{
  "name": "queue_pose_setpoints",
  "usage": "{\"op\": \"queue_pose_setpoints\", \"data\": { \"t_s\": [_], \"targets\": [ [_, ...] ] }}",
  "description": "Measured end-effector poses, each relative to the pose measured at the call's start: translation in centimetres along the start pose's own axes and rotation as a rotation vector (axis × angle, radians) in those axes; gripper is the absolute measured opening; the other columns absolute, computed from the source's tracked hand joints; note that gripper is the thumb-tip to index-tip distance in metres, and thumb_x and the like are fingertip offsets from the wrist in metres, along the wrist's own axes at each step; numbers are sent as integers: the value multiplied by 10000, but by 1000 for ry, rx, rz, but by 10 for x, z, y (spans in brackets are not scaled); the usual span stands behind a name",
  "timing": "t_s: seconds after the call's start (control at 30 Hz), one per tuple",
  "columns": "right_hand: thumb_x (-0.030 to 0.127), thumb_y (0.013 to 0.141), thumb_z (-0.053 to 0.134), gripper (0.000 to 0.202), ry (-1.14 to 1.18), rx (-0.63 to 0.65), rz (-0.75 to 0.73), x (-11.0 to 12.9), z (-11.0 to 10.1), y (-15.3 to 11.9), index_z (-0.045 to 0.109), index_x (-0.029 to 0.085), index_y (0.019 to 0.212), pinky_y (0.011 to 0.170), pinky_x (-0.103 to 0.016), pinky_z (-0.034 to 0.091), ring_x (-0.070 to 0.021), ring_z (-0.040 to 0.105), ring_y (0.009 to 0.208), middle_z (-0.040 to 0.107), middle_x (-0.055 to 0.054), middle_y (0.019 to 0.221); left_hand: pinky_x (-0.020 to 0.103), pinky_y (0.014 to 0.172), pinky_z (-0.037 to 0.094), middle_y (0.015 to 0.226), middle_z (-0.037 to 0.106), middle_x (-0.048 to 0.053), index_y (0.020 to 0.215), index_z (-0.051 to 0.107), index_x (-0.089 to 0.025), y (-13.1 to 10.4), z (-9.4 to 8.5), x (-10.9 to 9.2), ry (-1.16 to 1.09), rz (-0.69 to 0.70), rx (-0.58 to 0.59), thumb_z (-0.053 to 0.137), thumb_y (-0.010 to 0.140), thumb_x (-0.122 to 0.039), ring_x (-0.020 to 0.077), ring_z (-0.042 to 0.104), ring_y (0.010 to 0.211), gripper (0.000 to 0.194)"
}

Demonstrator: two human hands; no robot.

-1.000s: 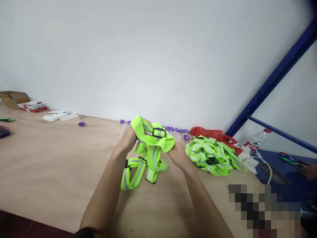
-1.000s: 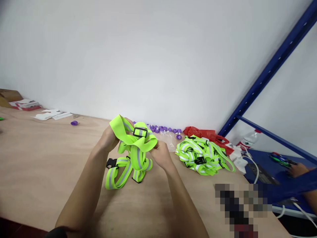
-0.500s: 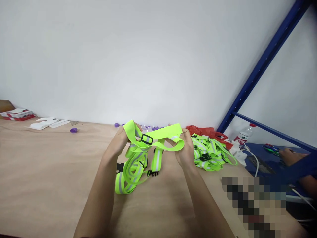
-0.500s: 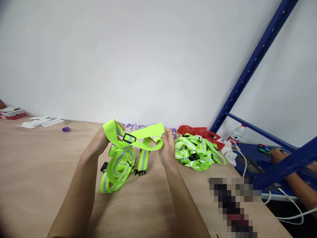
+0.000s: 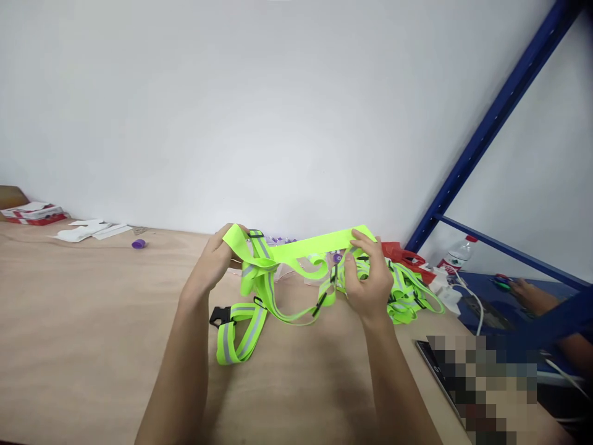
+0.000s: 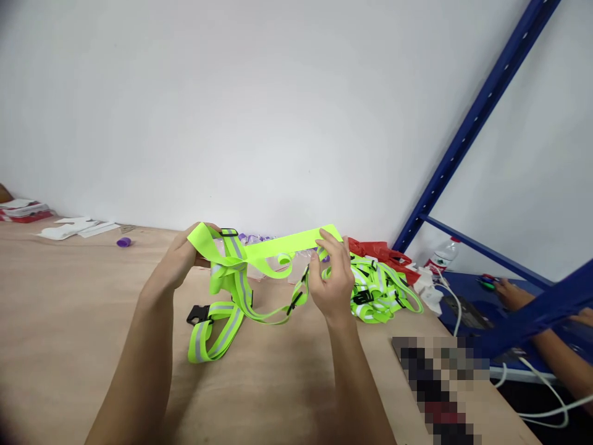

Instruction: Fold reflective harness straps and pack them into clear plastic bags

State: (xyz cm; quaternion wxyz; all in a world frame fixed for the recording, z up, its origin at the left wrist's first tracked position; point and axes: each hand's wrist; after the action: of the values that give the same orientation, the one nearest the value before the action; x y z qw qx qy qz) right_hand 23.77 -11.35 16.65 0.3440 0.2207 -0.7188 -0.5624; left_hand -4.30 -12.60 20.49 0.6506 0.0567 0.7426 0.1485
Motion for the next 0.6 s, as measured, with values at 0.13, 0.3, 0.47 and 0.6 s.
{"op": "queue_pose_setpoints", "data": {
  "t_s": [0.13,0.3,0.47,0.6],
  "targets": [
    [183,903,578,163,32,-64,42,1,-10,5,661,198,1043,999,-501,521,-268,684,1110,726,-130,1158,288,603,562,1040,712,36,1046,696,-234,1,1,3,-27,136,0,548,830,-366,220,705,800,293],
    [207,913,583,147,-20,-74,58,3,-29,13,722,193,961,902,-411,555,-236,723,927,763,-88,954,360,885,573,1339,620,81,1166,687,-239,10,4,9,-44,495,-235,649,842,-326,288,624,1190,337],
    [360,903,586,233,-253,246,234,5,-42,19,757,202,894,820,-354,517,-256,717,897,779,-85,939,399,1036,522,1416,554,64,1249,647,-282,8,6,4,-62,760,-424,721,840,-295,294,537,1307,416],
    [415,926,502,385,-358,736,417,2,-41,16,690,214,656,620,-296,402,-197,611,649,709,-46,694,426,995,558,1402,531,27,1310,608,-360,-1,8,-4,-91,809,-503,662,889,-248,293,583,1246,438]
  ]
}}
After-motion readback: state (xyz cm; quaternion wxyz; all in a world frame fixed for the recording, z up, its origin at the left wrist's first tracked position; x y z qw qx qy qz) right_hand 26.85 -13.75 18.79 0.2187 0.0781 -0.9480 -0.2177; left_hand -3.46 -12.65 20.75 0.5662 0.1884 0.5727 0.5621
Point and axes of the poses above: each hand's wrist, its own y-axis towards the middle knuckle, its own z-axis out of the palm, x = y × z
